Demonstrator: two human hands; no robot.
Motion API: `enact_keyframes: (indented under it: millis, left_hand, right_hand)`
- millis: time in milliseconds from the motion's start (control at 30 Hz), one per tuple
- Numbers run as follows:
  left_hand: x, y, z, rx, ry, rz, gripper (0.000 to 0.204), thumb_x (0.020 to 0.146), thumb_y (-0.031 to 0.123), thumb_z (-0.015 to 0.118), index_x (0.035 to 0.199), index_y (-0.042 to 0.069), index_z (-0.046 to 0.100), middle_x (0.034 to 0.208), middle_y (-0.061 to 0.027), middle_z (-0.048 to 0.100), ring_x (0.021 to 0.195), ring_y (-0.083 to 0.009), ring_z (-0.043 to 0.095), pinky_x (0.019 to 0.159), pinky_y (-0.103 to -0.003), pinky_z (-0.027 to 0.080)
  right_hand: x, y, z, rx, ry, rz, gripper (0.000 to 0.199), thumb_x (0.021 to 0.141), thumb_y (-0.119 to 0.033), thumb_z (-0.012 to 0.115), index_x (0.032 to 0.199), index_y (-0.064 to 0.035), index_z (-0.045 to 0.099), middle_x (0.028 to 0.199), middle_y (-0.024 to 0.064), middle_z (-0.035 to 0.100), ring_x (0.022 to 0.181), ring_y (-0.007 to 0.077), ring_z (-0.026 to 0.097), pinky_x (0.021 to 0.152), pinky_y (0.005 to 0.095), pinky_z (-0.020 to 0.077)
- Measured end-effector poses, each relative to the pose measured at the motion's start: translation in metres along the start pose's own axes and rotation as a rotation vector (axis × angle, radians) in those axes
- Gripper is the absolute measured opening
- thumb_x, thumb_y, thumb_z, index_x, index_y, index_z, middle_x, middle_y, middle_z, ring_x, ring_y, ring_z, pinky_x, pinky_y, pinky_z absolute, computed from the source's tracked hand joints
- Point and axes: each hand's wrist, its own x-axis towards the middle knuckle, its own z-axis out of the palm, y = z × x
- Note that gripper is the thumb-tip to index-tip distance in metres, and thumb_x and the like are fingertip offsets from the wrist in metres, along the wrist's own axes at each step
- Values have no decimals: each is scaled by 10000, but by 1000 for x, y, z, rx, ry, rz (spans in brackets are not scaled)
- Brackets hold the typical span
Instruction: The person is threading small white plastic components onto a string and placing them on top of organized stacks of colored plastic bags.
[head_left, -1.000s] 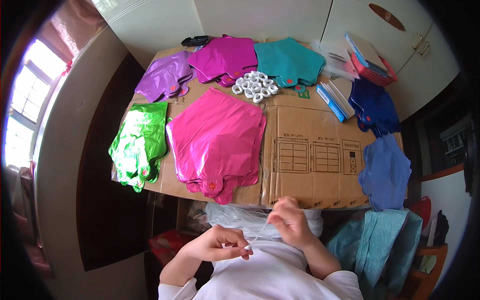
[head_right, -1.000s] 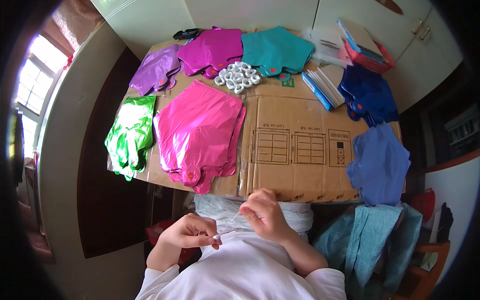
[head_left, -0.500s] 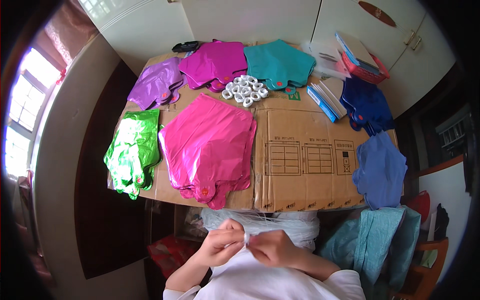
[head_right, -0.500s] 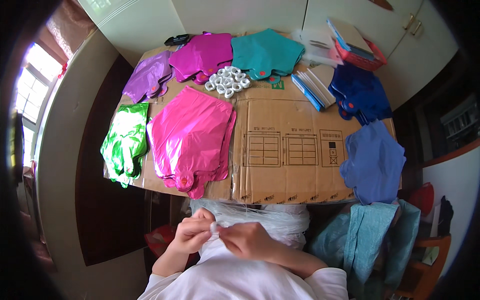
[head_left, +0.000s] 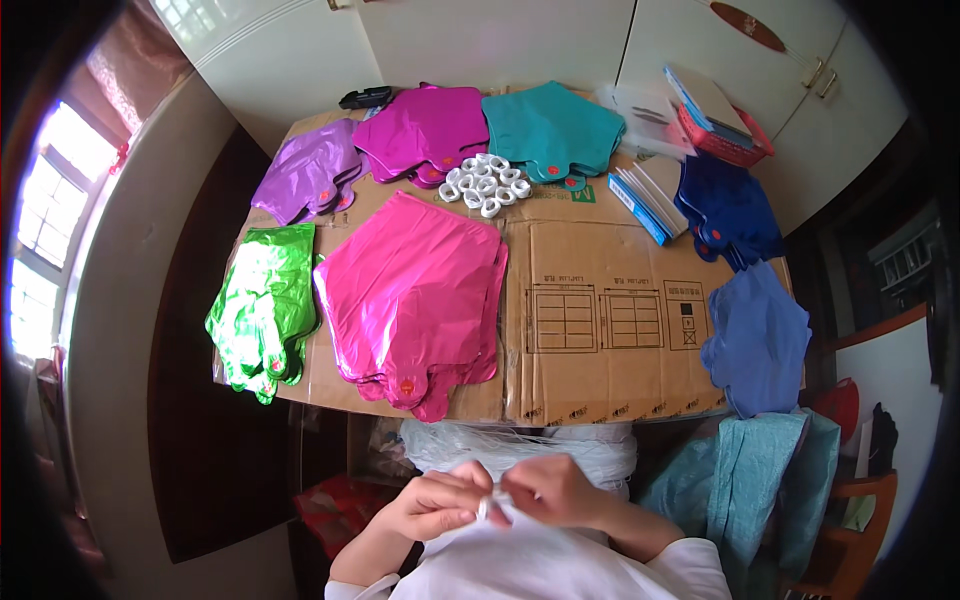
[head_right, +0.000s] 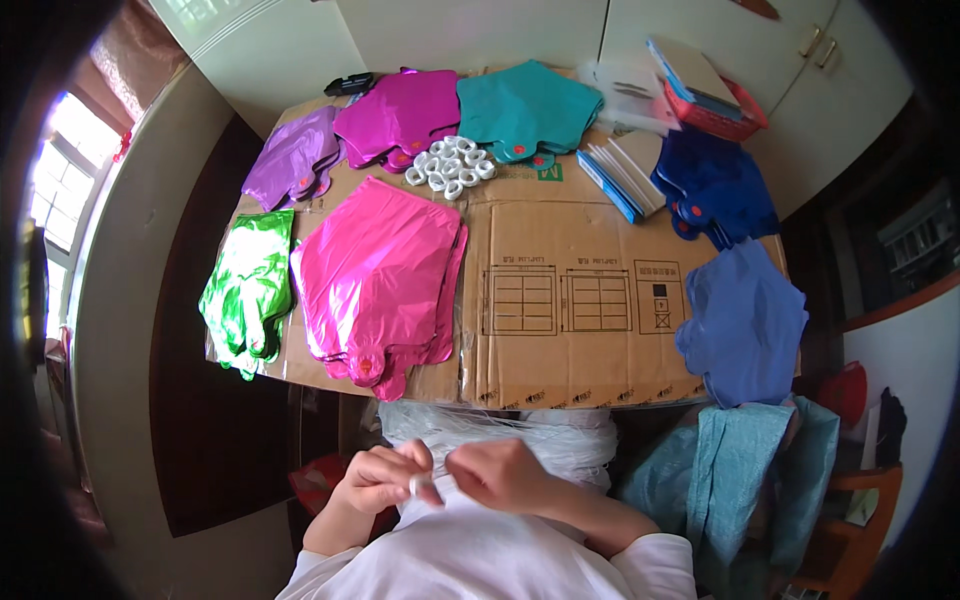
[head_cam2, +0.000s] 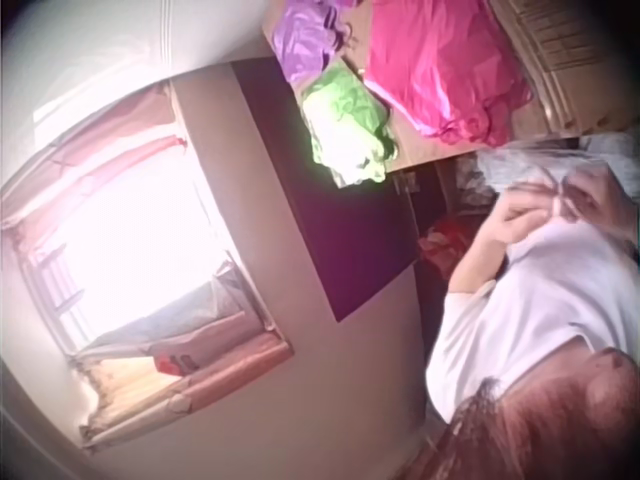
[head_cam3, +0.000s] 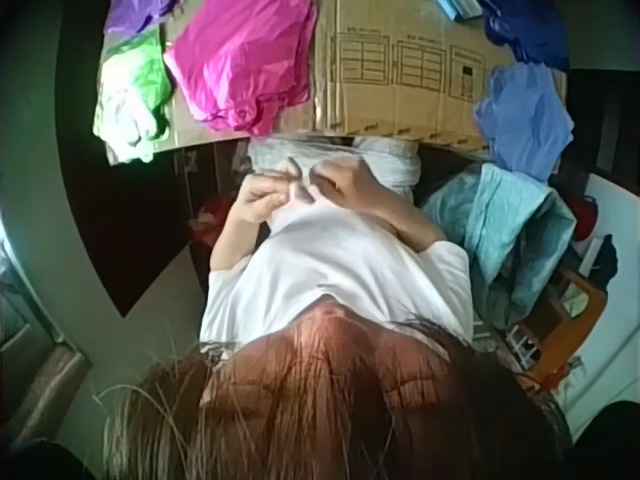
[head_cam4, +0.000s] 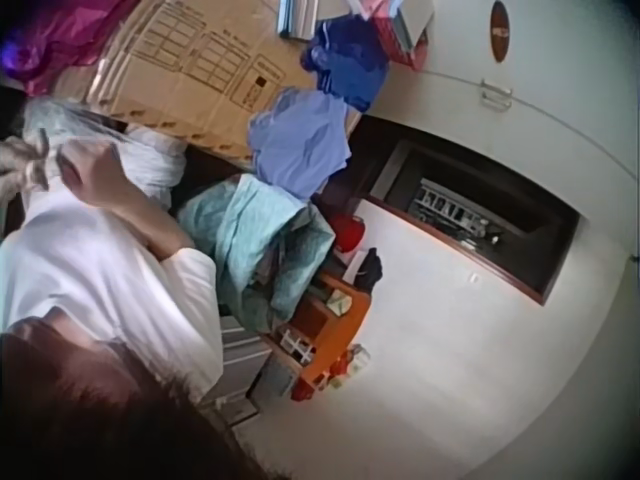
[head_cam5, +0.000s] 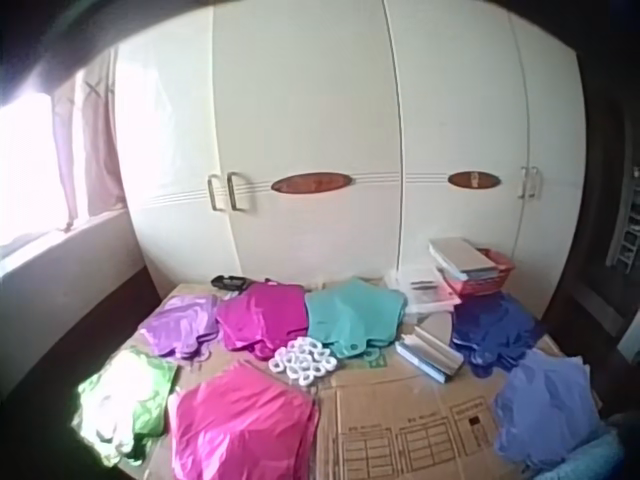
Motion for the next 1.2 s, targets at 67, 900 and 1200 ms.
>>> enact_keyframes:
  millis: [67,900,1200]
  left_hand:
    - [3,4,0,618,17,-32,140,729,-21,583,846,0,656,733,-91,637,685,-220,491,678,-335,389]
    - [0,4,4,602,109,-19,109,704,-18,518,738,-27,622,722,-105,622,682,-226,511,641,-329,420]
    - [5,3,2,730,-18,-49,145,727,69,584,766,-60,639,706,-132,634,687,-237,505,641,-327,412]
  right_hand:
    - [-8,-4,7,28,-85,-61,57,719,5,547,722,-47,568,547,59,517,423,208,505,395,308,389]
    - [-11,-13,-2,119,-228,-29,45,748,-40,588,759,-64,551,569,73,510,510,231,549,479,323,430]
    - [-10,-17,-7,170,-149,-71,64,726,-31,596,753,-70,553,575,65,519,483,228,539,462,326,431]
